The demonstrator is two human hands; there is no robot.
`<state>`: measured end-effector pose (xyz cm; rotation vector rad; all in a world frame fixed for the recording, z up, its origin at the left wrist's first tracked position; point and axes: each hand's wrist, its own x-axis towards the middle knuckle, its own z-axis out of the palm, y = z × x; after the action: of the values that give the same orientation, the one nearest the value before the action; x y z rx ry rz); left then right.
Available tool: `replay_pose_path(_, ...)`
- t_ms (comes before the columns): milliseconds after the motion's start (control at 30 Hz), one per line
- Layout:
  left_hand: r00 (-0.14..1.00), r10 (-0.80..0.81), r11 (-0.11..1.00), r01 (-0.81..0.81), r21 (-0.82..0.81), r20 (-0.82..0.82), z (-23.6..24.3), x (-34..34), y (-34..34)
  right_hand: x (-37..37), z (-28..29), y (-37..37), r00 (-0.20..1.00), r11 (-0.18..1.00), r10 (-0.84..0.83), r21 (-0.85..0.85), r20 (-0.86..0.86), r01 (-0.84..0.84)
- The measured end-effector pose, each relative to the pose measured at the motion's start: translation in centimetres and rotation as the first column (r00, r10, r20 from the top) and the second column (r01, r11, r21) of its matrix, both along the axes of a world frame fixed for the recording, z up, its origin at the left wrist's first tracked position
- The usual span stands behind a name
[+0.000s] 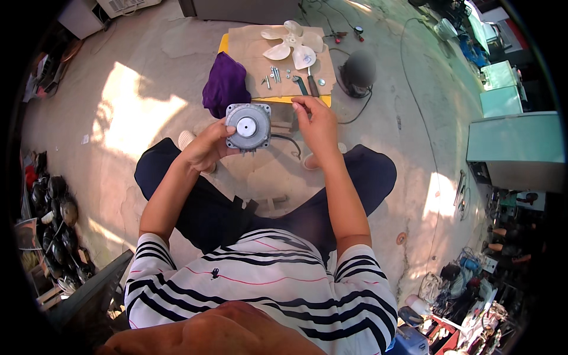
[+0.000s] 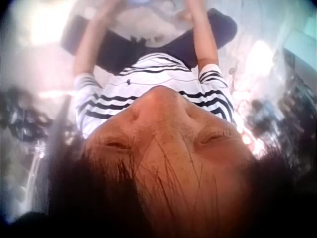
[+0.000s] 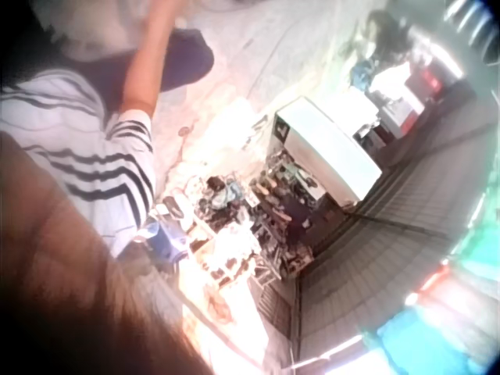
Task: The person holds two halves of a small motor casing, wipes the interior with a purple cloth, and سپس fits the two pieces together before inserting small screws by hand.
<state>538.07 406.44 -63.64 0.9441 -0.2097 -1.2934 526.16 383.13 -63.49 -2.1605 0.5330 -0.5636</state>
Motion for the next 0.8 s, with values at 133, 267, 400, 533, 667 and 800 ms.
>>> replay_pose_path(133, 0.998, 0.037, 0.997, -0.040, -0.063, -0.052, -1.5, 0.4, 0.2, 5.7, -4.5, -0.5, 0.998, 0.994, 0.047, -0.093, -0.045, -0.051)
replay_pose_path(267, 0.996, 0.080, 0.992, -0.083, -0.092, -0.037, -2.8, 0.4, 1.5, 9.4, -6.6, -0.6, 0.978, 0.979, 0.001, -0.200, -0.209, -0.044)
replay_pose_path(400, 0.989, 0.140, 0.986, -0.144, -0.089, -0.055, -3.5, 0.4, 2.8, 10.8, -6.6, -0.2, 0.942, 0.978, -0.055, -0.206, -0.331, -0.015)
replay_pose_path(533, 0.984, 0.148, 0.981, -0.159, -0.111, -0.102, -4.0, 0.4, 4.0, 11.4, -5.8, 0.6, 0.942, 0.980, -0.080, -0.198, -0.327, 0.014)
replay_pose_path(667, 0.970, 0.150, 0.975, -0.177, -0.136, -0.190, -3.5, 0.2, 4.2, 11.6, -6.2, 1.2, 0.965, 0.972, -0.070, -0.236, -0.254, 0.009)
replay_pose_path(800, 0.968, 0.119, 0.975, -0.156, -0.160, -0.220, -3.7, 0.1, 4.3, 11.7, -6.9, 1.1, 0.972, 0.965, -0.082, -0.260, -0.220, 0.022)
